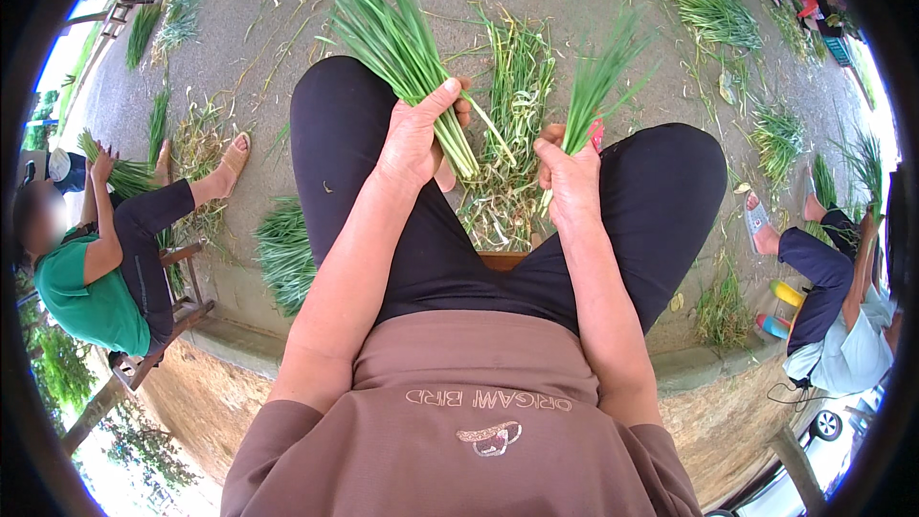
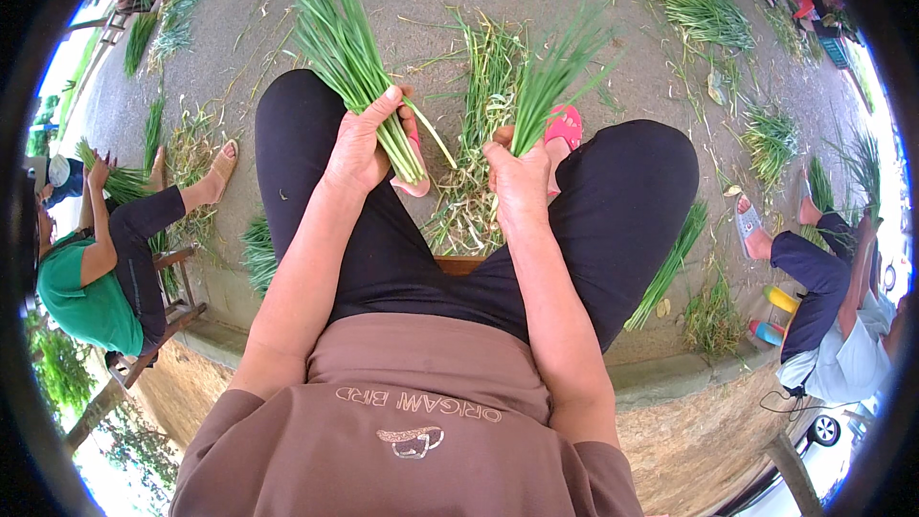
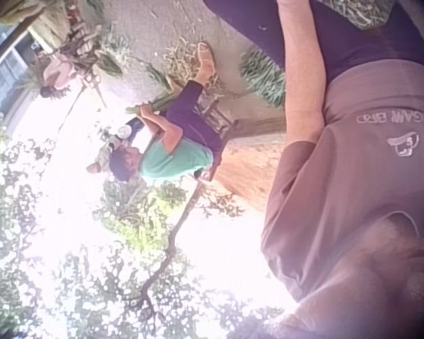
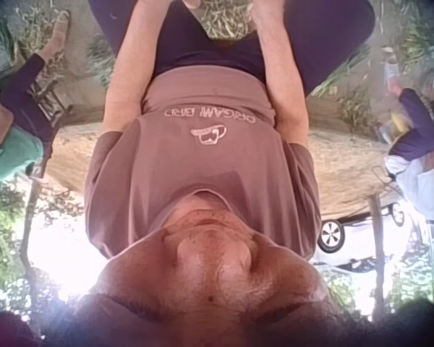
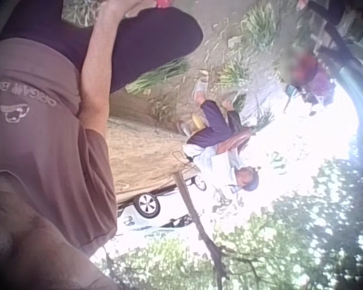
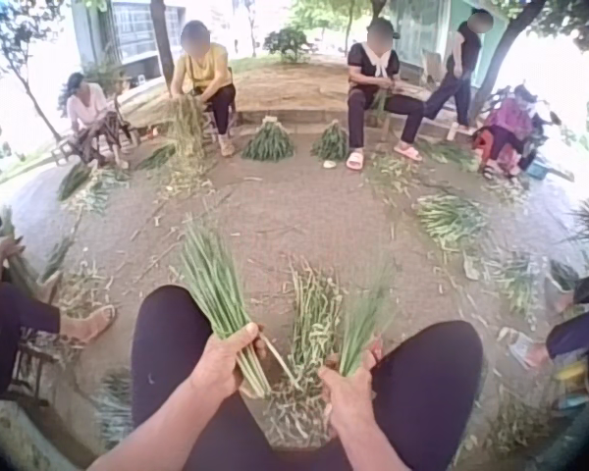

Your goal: The person cleans a bunch of green onions by stripping away dry or yellowed outer leaves and roots by hand, then groups the cleaned stalks into a neat bundle.

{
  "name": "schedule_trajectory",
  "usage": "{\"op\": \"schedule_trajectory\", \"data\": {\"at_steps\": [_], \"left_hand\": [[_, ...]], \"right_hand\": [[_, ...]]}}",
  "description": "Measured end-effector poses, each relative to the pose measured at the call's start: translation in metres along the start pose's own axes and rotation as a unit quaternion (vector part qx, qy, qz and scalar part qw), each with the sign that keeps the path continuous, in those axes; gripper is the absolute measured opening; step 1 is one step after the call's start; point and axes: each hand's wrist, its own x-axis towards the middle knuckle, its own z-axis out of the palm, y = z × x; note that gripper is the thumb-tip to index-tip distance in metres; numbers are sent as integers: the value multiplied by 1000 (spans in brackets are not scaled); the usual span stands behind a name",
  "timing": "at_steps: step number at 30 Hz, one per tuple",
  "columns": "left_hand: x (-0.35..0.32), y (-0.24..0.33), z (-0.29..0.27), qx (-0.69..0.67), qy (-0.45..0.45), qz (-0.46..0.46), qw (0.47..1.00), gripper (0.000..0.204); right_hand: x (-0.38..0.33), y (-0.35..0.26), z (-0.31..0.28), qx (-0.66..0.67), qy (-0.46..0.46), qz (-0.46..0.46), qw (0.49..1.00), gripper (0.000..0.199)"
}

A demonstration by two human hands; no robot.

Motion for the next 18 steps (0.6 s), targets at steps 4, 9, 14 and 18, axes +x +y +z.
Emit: {"op": "schedule_trajectory", "data": {"at_steps": [4, 9, 14, 18], "left_hand": [[-2, -2, 2, 40, 3, 14, 999, 22], [-6, -2, 9, 71, -39, 2, 997, 24], [-13, 0, 13, 81, -104, -40, 990, 23], [-13, -1, 11, 94, -108, -24, 989, 20]], "right_hand": [[-9, -14, 7, 39, -98, 68, 992, 17], [-18, -11, 16, -56, -135, 24, 989, 17], [-18, -7, 14, -59, -143, 10, 988, 14], [-16, -8, 14, -28, -118, 54, 991, 13]]}}
